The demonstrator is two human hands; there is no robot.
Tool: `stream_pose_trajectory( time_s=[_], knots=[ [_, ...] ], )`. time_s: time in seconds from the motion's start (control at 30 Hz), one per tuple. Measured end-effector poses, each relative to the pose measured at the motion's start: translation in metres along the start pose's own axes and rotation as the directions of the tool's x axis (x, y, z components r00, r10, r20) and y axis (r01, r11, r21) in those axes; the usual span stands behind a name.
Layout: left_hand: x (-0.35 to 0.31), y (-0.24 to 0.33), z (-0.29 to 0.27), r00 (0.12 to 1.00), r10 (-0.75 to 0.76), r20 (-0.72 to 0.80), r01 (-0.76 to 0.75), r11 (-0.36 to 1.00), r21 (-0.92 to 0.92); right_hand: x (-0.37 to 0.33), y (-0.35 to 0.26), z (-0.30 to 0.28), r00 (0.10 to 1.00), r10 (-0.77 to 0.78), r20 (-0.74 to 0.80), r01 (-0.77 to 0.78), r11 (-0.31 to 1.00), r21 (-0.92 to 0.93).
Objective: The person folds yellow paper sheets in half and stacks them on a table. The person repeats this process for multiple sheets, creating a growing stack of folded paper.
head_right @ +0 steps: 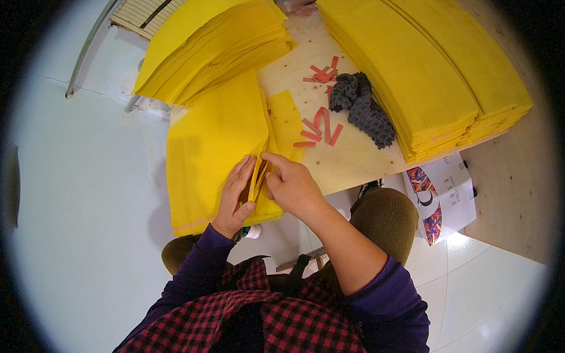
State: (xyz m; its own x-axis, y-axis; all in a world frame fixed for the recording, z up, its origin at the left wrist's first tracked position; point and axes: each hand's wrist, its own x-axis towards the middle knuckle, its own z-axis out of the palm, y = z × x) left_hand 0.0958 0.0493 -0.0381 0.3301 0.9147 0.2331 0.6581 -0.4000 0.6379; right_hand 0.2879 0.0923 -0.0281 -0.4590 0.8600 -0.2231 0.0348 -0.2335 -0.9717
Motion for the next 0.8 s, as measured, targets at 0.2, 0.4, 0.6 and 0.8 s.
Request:
stream_pose_trajectory(
  time_s=[0.2,0.4,0.6,0.8],
  knots=[
    [-0.001,-0.001,0.000,1.000,-0.004,-0.014,0.003,0.999,-0.033,-0.001,0.000,0.000,1.000,0.009,0.012,-0.009,1.000,0.001],
    [-0.001,0.000,-0.001,1.000,-0.002,-0.005,0.002,0.999,-0.034,0.003,0.008,0.003,1.000,-0.010,0.010,0.010,1.000,-0.023],
    [-0.001,-0.001,0.000,1.000,-0.006,-0.010,0.006,1.000,-0.014,0.002,0.009,0.000,0.999,0.005,0.050,-0.003,0.999,-0.039],
    [0.000,-0.001,0.001,0.999,0.029,-0.016,-0.028,0.999,0.033,-0.004,-0.003,-0.003,0.979,0.081,0.186,-0.084,0.996,0.009]
  ],
)
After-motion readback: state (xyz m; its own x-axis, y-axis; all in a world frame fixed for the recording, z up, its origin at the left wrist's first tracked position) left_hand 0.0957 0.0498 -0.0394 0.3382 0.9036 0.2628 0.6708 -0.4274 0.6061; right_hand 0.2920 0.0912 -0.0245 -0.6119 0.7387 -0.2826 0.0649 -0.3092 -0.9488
